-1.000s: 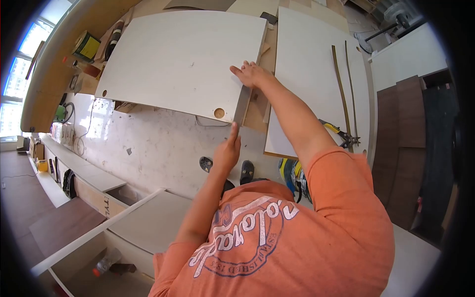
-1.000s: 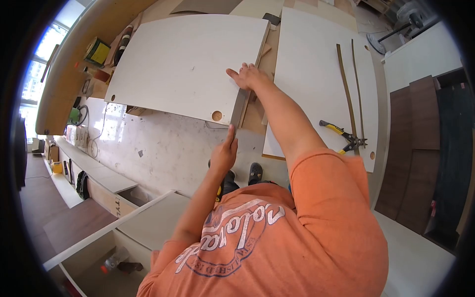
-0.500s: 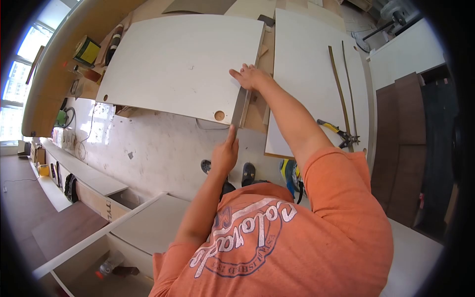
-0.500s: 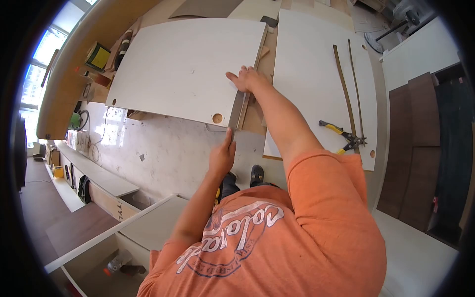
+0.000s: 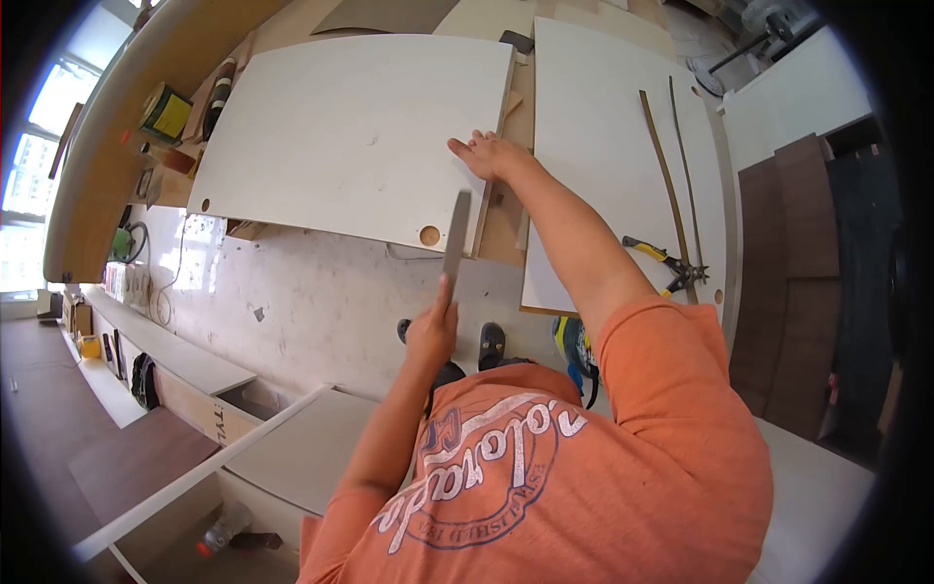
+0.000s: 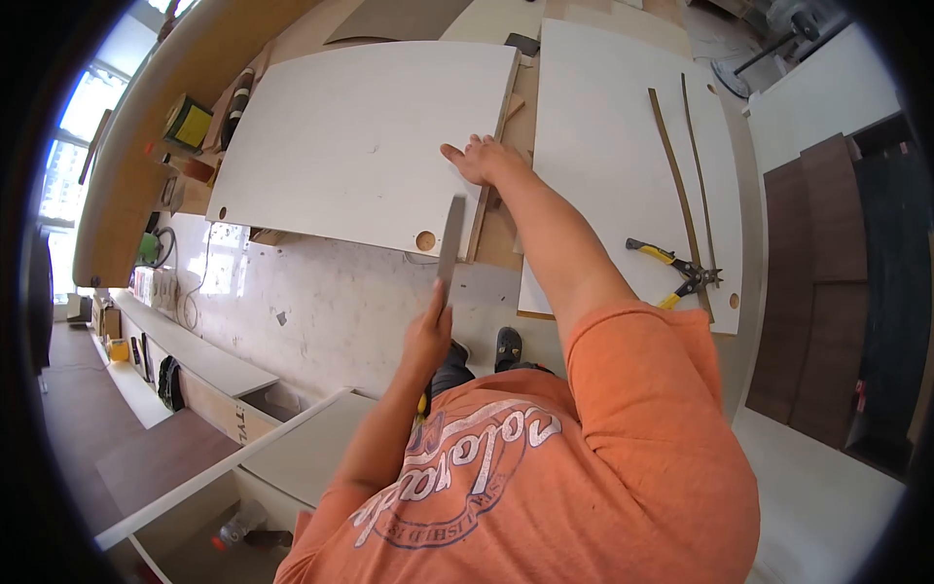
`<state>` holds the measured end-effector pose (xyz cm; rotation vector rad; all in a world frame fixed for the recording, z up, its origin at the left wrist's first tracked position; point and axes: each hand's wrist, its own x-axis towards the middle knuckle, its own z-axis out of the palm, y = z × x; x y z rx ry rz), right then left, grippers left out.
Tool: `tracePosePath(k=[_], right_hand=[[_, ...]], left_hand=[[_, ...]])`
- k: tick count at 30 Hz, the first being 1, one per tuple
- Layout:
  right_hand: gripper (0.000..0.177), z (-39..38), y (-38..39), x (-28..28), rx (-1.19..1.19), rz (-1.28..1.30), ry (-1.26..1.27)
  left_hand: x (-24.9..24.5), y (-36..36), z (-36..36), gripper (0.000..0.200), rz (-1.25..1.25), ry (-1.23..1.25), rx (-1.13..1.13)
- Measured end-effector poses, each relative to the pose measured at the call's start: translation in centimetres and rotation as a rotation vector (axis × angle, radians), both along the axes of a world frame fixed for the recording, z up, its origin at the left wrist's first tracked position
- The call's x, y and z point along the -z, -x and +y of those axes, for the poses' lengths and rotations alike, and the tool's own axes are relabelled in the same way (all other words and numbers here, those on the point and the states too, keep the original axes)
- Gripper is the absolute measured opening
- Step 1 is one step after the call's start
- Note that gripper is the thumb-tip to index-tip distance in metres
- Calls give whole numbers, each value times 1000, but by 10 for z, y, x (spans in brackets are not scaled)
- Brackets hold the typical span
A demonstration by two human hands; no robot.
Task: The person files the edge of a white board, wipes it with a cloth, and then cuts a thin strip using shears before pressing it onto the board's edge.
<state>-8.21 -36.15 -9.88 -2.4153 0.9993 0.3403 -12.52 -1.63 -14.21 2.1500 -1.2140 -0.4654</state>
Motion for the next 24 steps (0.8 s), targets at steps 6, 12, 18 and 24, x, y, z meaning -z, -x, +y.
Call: tracePosePath(k=[6, 12, 18, 24], right_hand=[[95, 4, 1, -20, 88, -9, -93], [96, 2, 3, -26, 65, 17, -109], [98, 6, 3, -19, 124, -59, -102], [97, 4, 1, -23, 80, 30, -68]], left_hand=[[2, 9, -16, 65, -79, -122, 9], [0, -7, -15, 66, -87, -17, 7], [1, 6, 10, 64, -51, -100, -11], [-6, -12, -31, 65, -32, -48, 37]])
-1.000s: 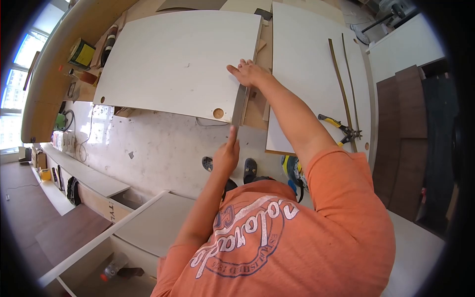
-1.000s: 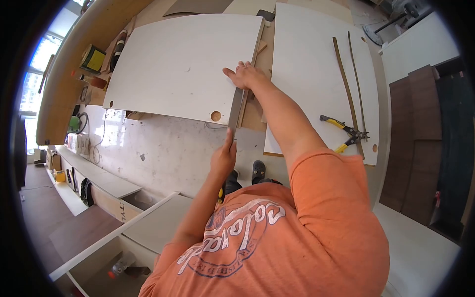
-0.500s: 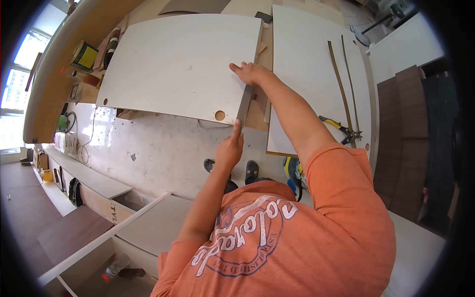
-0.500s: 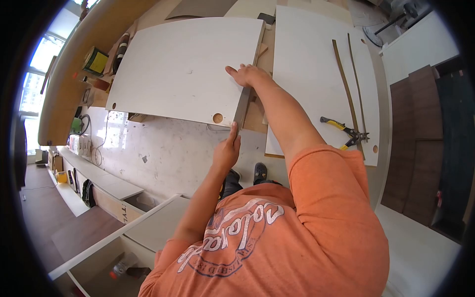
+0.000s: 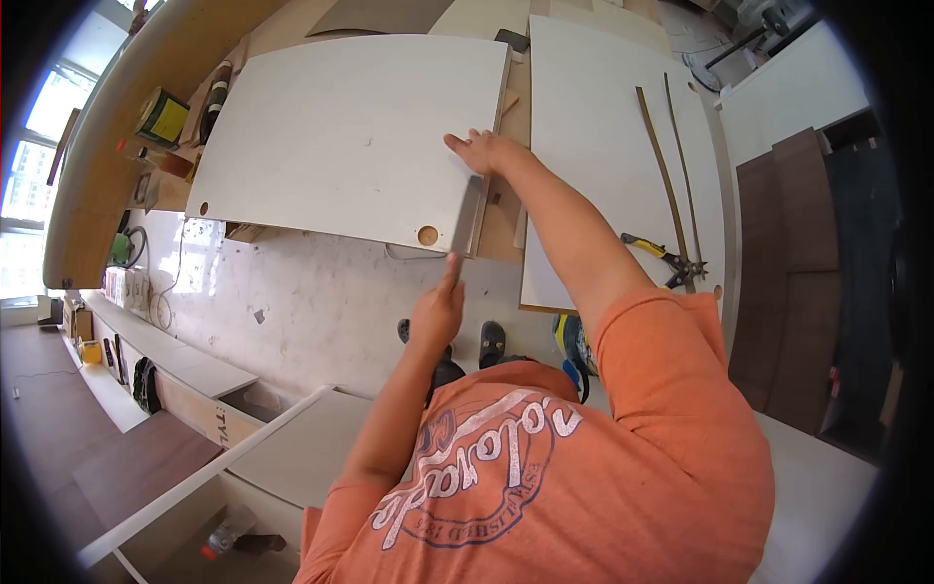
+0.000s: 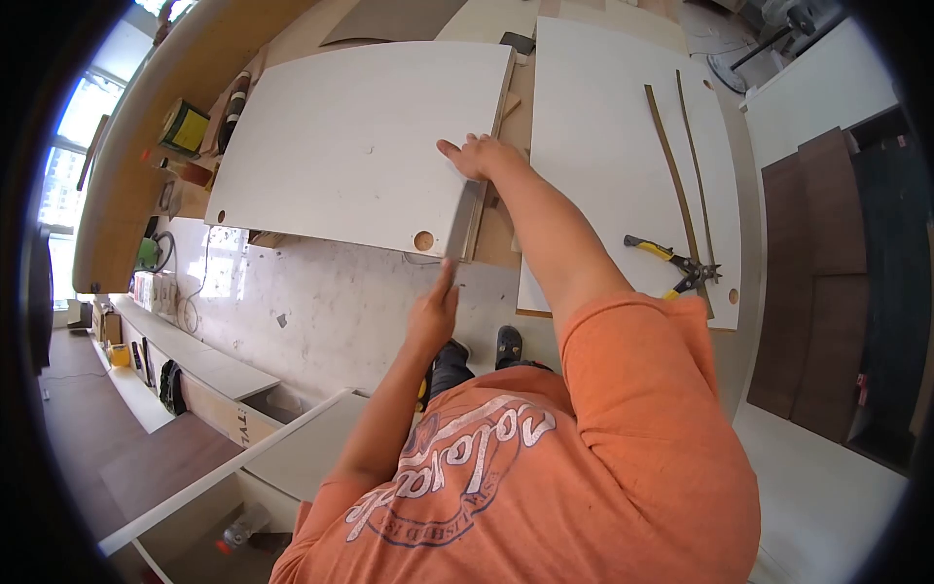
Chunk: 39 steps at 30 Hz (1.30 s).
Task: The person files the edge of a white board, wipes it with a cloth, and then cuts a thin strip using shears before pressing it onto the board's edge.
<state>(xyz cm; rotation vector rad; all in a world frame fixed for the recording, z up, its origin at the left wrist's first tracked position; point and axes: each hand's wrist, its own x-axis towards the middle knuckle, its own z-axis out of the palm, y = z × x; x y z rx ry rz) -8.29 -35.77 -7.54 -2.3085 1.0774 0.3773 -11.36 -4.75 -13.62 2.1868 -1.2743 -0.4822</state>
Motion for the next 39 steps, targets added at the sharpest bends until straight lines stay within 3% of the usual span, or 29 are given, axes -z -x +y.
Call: tracePosePath(k=[4, 6, 7, 10, 11, 17, 21, 24, 28, 31, 33, 34, 37, 39], right_hand=[[97, 2, 7, -2, 23, -17, -40], [95, 6, 3, -11, 24, -9, -51], [95, 5, 0, -8, 11, -11, -48], [95, -1, 2, 0, 0, -8, -21], [96, 1, 4, 0, 8, -8, -14], [95, 2, 6, -4, 15, -13, -28], [93, -4, -2, -3, -7, 31, -64], [90, -7, 3, 17, -34, -56, 39], [88, -4, 7, 2, -57, -8, -98], [83, 28, 28, 17, -259, 18, 331], [80, 47, 37, 29, -243, -40, 347], [79, 58, 41, 28, -239, -66, 354], [77, 86, 67, 30, -353, -102, 378], [76, 100, 87, 26, -398, -125, 374]], left_hand=[[-11, 1, 59, 63, 47, -90, -80], [-16, 1, 43, 62, 28, -196, -57], [1, 0, 26, 62, 9, -27, -21], [-18, -5, -23, 63, -4, -171, 17], [-16, -8, -20, 62, 3, -113, 29], [6, -3, 69, 59, 113, 28, -89], [-13, 2, -15, 60, 39, -62, 83], [-18, 10, -20, 60, 55, -91, 89], [-30, 6, 72, 62, 60, 42, 13], [-30, -3, 136, 63, 47, 62, -136], [-35, -5, 167, 63, 132, -48, -315], [-34, -7, 173, 64, 21, 16, -341], [-58, -9, 183, 63, 224, -232, -581], [-28, -16, 202, 62, 165, -42, -587]])
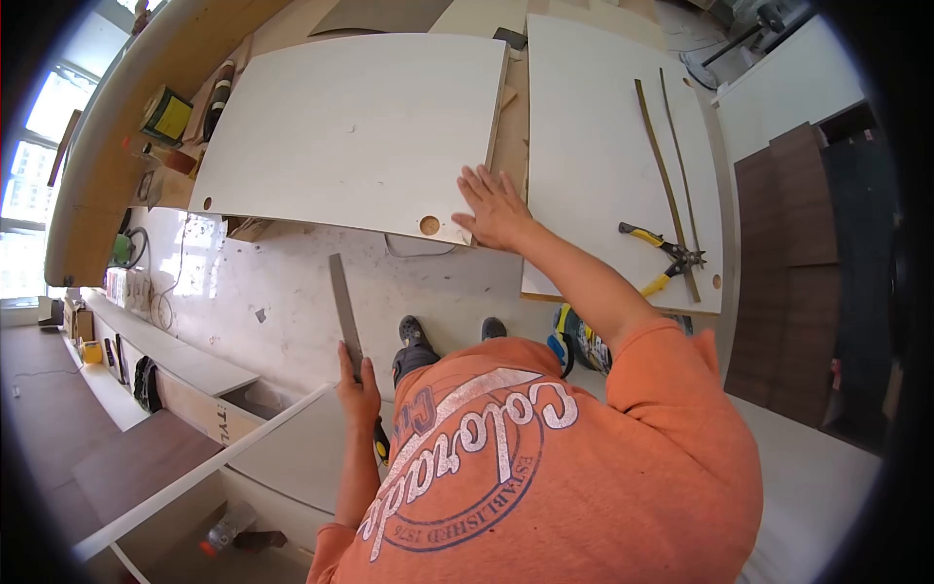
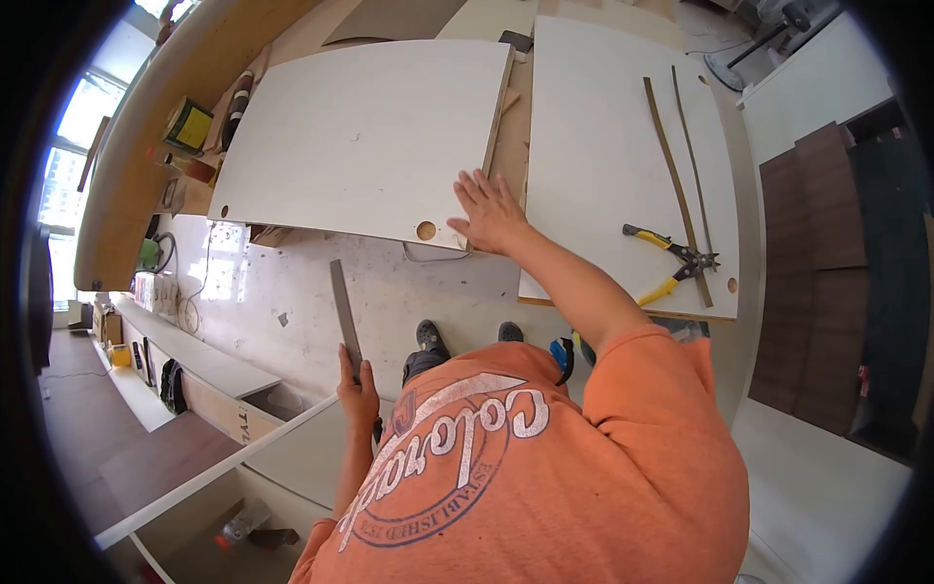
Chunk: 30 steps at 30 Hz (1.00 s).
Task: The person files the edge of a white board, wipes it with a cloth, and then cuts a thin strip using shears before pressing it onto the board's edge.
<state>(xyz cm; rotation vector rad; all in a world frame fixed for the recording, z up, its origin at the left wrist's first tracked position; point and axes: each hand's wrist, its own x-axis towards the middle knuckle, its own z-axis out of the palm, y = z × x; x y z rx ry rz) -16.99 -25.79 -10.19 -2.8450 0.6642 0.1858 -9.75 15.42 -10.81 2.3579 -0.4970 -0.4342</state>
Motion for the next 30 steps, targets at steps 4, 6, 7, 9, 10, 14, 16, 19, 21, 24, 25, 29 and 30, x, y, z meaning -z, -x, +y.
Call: tracePosePath(k=[4, 6, 7, 9, 10, 14, 16, 19, 21, 24, 25, 29, 30], right_hand=[[73, 38, 39, -11, -39, -12, -5], [70, 58, 56, -6, -2, -87, -5], [68, 69, 62, -3, 33, -147, -15], [59, 73, 63, -4, 107, -273, -29], [52, 76, 61, -5, 152, -339, -40], [19, 82, 46, 0, 183, -578, 76], [9, 85, 40, 5, 180, -566, 126], [7, 92, 34, 3, 171, -575, 193], [10, 107, 24, -4, 177, -525, 133], [26, 127, 5, -22, 198, -444, 32], [37, 129, -5, -19, 194, -492, 75], [81, 114, -37, 4, 310, -210, 171], [83, 115, -45, 3, 320, -140, 145]], left_hand=[[3, -18, 4, 60, -37, 103, -12], [4, -34, 6, 59, -19, 95, 14], [-10, -41, 3, 59, 14, 104, 28], [-24, -56, -3, 59, 57, 105, 64], [-29, -66, -2, 59, 65, 91, 92], [-24, -99, 5, 60, 3, 129, 195], [-22, -113, 9, 61, 5, 140, 219], [-20, -132, 16, 60, 48, 153, 214], [-24, -141, 22, 60, 91, 130, 195], [2, -158, 39, 61, 55, 231, 178], [3, -162, 44, 61, 30, 285, 171], [26, -173, 67, 60, -24, 351, 86], [8, -175, 71, 59, 131, 260, 37]])
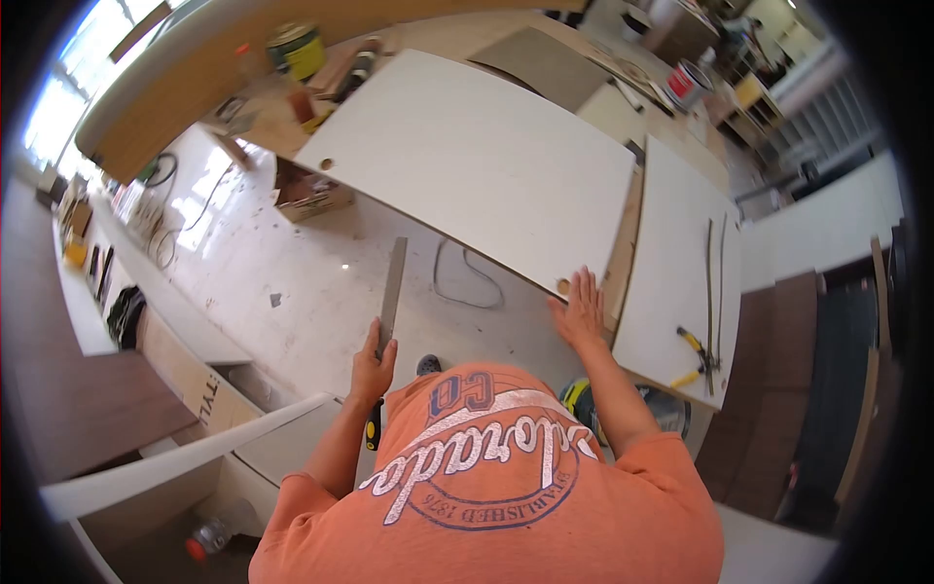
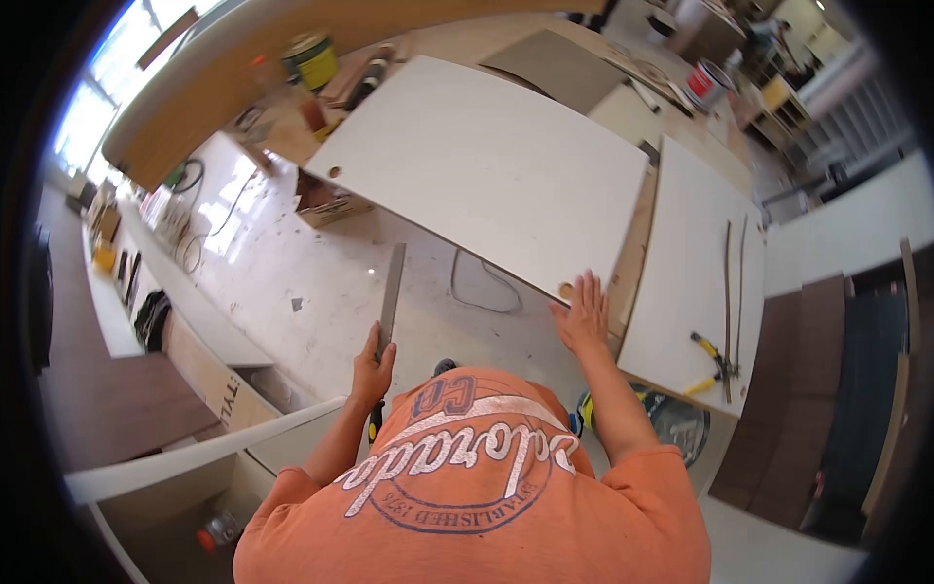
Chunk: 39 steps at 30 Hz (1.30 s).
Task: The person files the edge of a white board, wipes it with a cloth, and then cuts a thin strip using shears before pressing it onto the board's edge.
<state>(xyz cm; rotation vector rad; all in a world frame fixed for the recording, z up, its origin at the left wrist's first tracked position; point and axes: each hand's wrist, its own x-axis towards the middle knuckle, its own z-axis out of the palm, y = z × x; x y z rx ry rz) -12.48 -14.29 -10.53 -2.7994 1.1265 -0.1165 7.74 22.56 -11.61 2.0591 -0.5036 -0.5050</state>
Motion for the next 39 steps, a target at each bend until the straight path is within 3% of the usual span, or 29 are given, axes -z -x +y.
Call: tracePosePath(k=[2, 6, 16, 20, 25, 28, 31, 36, 39], right_hand=[[87, 6, -9, -1, 42, 137, -65], [86, 27, -32, 11, -29, 101, -8], [90, 56, -145, 10, -492, 69, -52], [91, 60, -200, 9, -663, 26, -48], [90, 74, -273, 11, -846, 14, -32], [88, 84, -313, 8, -934, 3, -28], [86, 94, -342, 13, -979, -14, -16], [82, 107, -398, 14, -1074, -23, 46], [75, 119, -434, 13, -1151, -132, -57]], left_hand=[[-10, -3, 11, 59, 53, -47, -42], [2, -9, 32, 61, 39, -24, -108], [18, -18, 62, 62, 38, 0, -276], [28, -19, 62, 54, 68, 20, -378], [-11, -26, 59, 44, 152, -115, -485], [17, -30, 62, 40, -17, 2, -578], [7, -35, 62, 37, 180, 28, -656], [-4, -65, 65, 33, 283, 82, -694], [-7, -106, 71, 34, 302, 122, -666]])
